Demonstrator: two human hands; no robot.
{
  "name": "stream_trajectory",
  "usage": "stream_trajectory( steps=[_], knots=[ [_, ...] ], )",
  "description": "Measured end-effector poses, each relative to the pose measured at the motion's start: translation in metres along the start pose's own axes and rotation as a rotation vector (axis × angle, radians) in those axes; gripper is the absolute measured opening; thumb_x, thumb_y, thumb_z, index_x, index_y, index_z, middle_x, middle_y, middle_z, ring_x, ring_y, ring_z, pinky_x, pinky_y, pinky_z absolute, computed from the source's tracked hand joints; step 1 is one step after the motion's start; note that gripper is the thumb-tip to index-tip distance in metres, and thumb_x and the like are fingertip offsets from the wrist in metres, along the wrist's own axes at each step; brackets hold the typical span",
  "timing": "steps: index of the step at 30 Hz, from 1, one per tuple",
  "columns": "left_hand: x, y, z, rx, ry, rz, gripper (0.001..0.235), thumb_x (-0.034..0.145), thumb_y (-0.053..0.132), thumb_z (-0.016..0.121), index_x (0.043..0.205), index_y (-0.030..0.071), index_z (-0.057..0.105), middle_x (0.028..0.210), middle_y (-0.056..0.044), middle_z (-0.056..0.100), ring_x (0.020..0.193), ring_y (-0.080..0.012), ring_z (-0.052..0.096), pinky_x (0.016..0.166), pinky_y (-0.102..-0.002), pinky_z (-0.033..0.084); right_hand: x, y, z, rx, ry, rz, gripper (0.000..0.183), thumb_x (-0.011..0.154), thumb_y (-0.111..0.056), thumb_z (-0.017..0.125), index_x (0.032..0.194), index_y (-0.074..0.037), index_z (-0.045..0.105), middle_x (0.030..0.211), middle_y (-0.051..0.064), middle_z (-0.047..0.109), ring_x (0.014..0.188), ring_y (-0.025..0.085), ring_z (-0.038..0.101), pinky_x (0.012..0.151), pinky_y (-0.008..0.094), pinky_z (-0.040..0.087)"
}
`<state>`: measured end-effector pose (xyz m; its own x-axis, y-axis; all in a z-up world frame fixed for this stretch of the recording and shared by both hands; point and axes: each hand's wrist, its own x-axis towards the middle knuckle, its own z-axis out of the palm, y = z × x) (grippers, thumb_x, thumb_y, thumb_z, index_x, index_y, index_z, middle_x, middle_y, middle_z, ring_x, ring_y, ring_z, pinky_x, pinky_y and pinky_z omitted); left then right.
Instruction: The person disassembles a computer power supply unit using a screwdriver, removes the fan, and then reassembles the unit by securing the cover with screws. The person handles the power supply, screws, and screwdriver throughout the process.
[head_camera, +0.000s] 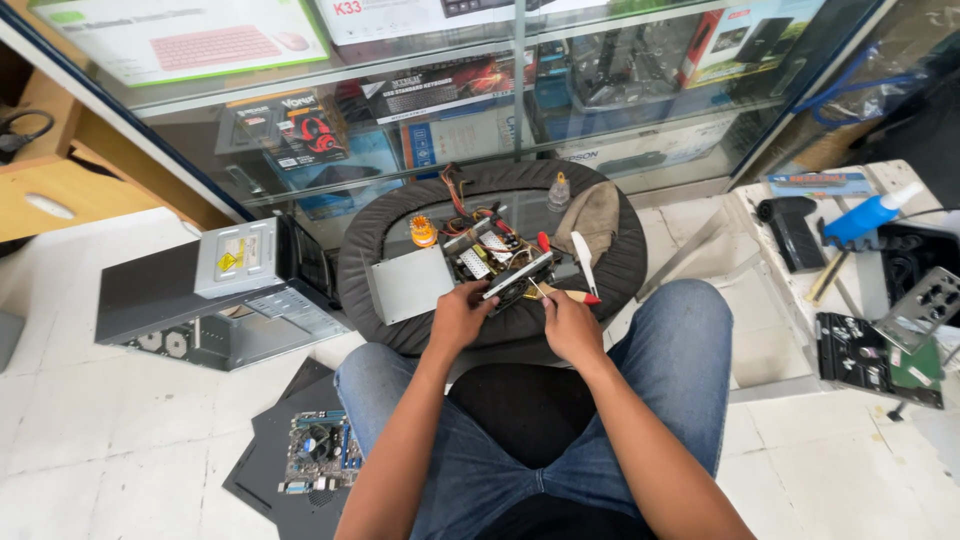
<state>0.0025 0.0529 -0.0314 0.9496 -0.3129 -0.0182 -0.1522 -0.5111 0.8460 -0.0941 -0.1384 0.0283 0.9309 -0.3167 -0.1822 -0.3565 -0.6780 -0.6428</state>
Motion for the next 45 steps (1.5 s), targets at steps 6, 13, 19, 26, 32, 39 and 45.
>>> stream_trajectory(
  steps=[6,13,19,26,32,39,45],
  knots=[
    [0.003,0.006,-0.003,0.061,-0.004,0.082,0.04,0.087,0.019,0.081,0.121,0.001,0.072,0.109,-0.022,0.077,0.107,-0.0418,0.072,0.092,-0.052,0.057,-0.017,0.047,-0.035,0.507,0.427,0.038,0.013,0.098,-0.021,0.068,0.104,-0.011,0.073,0.08,0.012,0.075,0.081,0.026,0.071,0.076,0.04,0.055],
    [-0.011,0.015,0.002,0.321,0.171,0.206,0.026,0.089,0.026,0.084,0.105,0.005,0.08,0.089,-0.017,0.078,0.088,-0.0351,0.076,0.079,-0.043,0.059,-0.069,0.175,-0.168,0.176,0.966,0.061,0.007,0.093,-0.02,0.081,0.1,-0.02,0.081,0.082,0.012,0.074,0.086,0.034,0.072,0.077,0.04,0.055],
    [-0.008,-0.008,0.012,0.328,0.26,0.274,0.026,0.088,0.019,0.088,0.111,0.01,0.079,0.091,-0.011,0.077,0.087,-0.0281,0.076,0.08,-0.039,0.06,-0.126,0.262,-0.221,-0.146,0.933,0.38,0.013,0.089,-0.023,0.084,0.101,-0.019,0.082,0.084,0.009,0.074,0.087,0.035,0.072,0.082,0.041,0.057],
    [-0.007,-0.018,0.009,0.348,0.259,0.369,0.026,0.094,0.024,0.082,0.115,0.01,0.081,0.095,-0.006,0.078,0.085,-0.0205,0.074,0.072,-0.035,0.055,-0.128,0.288,-0.223,-0.197,0.751,0.457,0.018,0.095,-0.025,0.073,0.109,-0.015,0.079,0.103,0.01,0.073,0.091,0.033,0.065,0.075,0.044,0.05],
    [-0.004,-0.021,0.01,0.426,0.263,0.35,0.029,0.094,0.031,0.081,0.116,0.012,0.083,0.092,-0.009,0.079,0.071,-0.0262,0.072,0.064,-0.037,0.053,-0.119,0.283,-0.226,-0.317,0.686,0.471,0.021,0.094,-0.025,0.074,0.112,-0.016,0.079,0.111,0.011,0.072,0.102,0.037,0.065,0.073,0.051,0.053],
    [0.001,-0.012,0.019,0.236,0.173,0.062,0.04,0.088,0.039,0.078,0.125,0.023,0.074,0.098,-0.006,0.08,0.09,-0.0251,0.075,0.083,-0.041,0.054,-0.115,0.333,-0.23,-0.691,0.601,0.349,0.025,0.098,-0.041,0.075,0.113,-0.022,0.081,0.105,0.013,0.077,0.092,0.041,0.072,0.066,0.05,0.055],
    [-0.01,-0.011,0.017,0.079,0.231,0.175,0.036,0.086,0.018,0.084,0.119,0.014,0.07,0.101,-0.009,0.08,0.096,-0.0245,0.078,0.082,-0.042,0.062,-0.112,0.38,-0.231,-0.61,0.652,0.057,0.027,0.104,-0.028,0.083,0.125,-0.012,0.083,0.111,0.014,0.075,0.098,0.029,0.071,0.082,0.035,0.054]
  ],
)
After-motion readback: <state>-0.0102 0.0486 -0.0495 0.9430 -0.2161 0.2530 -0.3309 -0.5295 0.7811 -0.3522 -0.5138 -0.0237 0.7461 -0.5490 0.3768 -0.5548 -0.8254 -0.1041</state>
